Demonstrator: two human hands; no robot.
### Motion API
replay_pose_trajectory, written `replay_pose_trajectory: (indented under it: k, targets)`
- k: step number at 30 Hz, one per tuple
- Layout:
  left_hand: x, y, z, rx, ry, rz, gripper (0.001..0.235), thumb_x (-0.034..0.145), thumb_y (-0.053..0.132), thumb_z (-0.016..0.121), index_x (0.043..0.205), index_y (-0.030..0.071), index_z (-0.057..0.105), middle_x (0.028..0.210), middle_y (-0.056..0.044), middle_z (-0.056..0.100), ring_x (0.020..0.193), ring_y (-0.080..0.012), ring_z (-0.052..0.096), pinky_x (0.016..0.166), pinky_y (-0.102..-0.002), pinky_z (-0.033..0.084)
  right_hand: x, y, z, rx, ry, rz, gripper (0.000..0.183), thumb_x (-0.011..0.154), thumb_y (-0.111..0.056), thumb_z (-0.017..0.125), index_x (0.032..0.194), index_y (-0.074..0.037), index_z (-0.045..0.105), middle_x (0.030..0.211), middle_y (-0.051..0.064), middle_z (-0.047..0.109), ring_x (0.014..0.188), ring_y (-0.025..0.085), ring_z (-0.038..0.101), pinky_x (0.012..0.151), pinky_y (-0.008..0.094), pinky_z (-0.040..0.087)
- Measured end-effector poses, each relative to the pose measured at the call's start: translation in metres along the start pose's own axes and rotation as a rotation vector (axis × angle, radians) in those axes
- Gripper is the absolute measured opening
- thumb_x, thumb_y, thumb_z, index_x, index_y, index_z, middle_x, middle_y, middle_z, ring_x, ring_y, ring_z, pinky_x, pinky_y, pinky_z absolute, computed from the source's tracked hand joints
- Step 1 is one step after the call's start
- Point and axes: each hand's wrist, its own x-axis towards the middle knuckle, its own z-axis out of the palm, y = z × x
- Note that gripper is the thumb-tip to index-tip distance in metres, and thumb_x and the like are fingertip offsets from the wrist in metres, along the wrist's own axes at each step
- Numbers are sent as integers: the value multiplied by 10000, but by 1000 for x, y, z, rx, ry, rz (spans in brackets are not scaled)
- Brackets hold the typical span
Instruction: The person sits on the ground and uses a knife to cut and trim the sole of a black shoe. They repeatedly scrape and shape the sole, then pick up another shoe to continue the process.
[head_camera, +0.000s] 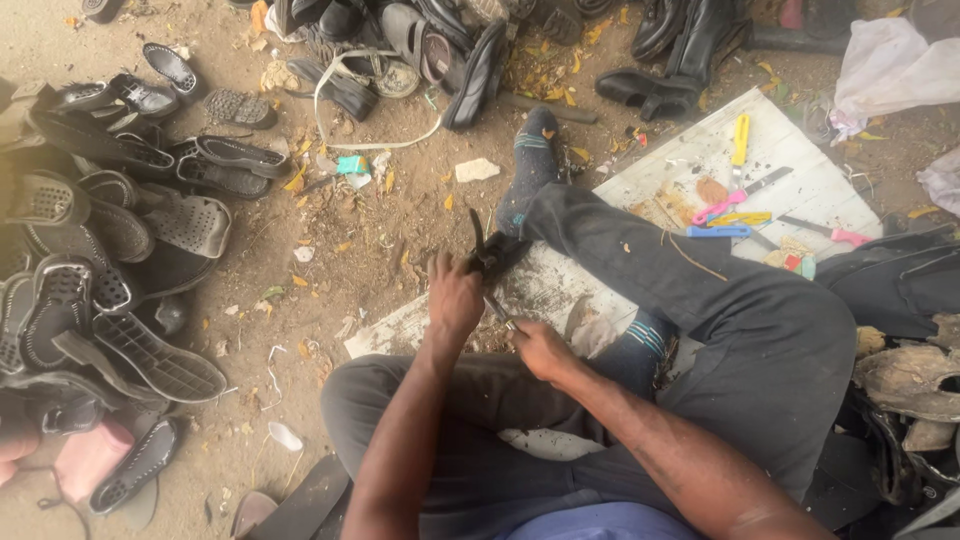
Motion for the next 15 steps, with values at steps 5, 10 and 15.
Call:
replay_pose_trajectory:
  k: [5, 10, 15]
  targets:
    - [0, 2, 18, -21, 85, 323, 111, 886, 90, 656, 886, 101, 767, 976, -75, 710, 1025, -239, 605, 887, -409, 458, -13, -15, -5, 96, 52, 318, 314, 1025, -221, 576, 1230, -21, 704, 600, 26, 509, 450, 145, 447, 436, 358, 374]
    - [4, 59, 57, -469, 309, 6, 110, 782, 139, 754, 799, 31, 758, 908, -109, 701, 939, -292, 617, 813, -450, 501, -2, -5, -30, 70, 142, 231, 388, 1008, -244, 565, 1353, -82, 639, 622, 53, 590, 454, 113, 469, 432, 326, 393]
    - [5, 53, 49, -785, 79, -304, 150, 918, 147, 664, 859, 39, 750, 855, -80, 673, 738, -270, 661, 651, -420, 547, 25, 10, -43, -42, -4, 420, 386, 1039, -205, 497, 1397, -101, 594, 735, 105, 691, 503, 184, 407, 469, 388, 363]
